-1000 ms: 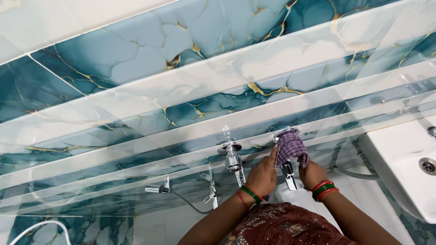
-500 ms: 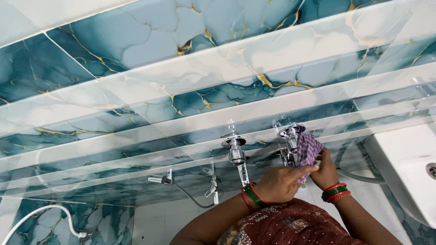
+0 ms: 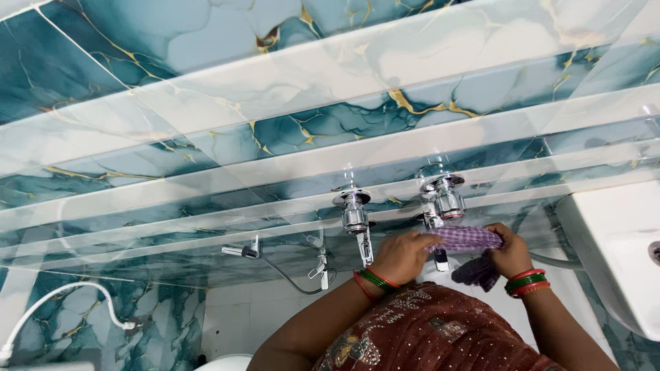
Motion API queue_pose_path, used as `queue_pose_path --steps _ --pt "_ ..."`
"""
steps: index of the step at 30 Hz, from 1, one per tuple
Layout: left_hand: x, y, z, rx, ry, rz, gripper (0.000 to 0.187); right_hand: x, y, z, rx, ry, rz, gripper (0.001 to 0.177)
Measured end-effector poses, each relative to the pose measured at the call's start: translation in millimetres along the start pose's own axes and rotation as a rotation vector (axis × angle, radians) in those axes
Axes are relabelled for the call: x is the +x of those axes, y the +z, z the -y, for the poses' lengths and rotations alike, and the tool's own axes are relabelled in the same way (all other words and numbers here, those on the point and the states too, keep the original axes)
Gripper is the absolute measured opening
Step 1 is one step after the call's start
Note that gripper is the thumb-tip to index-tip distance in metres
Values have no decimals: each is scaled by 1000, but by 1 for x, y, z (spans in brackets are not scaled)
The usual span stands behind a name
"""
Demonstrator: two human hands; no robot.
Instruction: The person wipes various bathroom fixtures, including several faucets, handles, and a bidet sprayer, with a cloth.
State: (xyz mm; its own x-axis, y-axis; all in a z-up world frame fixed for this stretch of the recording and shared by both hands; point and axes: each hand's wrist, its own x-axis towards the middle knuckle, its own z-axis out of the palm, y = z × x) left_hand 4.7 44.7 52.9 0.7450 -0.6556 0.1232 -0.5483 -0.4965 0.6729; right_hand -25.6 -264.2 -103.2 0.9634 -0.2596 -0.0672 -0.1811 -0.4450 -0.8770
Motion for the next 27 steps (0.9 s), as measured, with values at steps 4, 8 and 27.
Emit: queue_pose_path --steps 4,8,27 --pt "1 -1 26 228 -126 -72 38 5 1 -7 87 -53 174 29" --pt "20 -4 35 284 -249 -113 45 18 -13 47 5 154 254 50" --pt "39 29 39 116 -314 8 39 7 19 -43 -94 300 470 50"
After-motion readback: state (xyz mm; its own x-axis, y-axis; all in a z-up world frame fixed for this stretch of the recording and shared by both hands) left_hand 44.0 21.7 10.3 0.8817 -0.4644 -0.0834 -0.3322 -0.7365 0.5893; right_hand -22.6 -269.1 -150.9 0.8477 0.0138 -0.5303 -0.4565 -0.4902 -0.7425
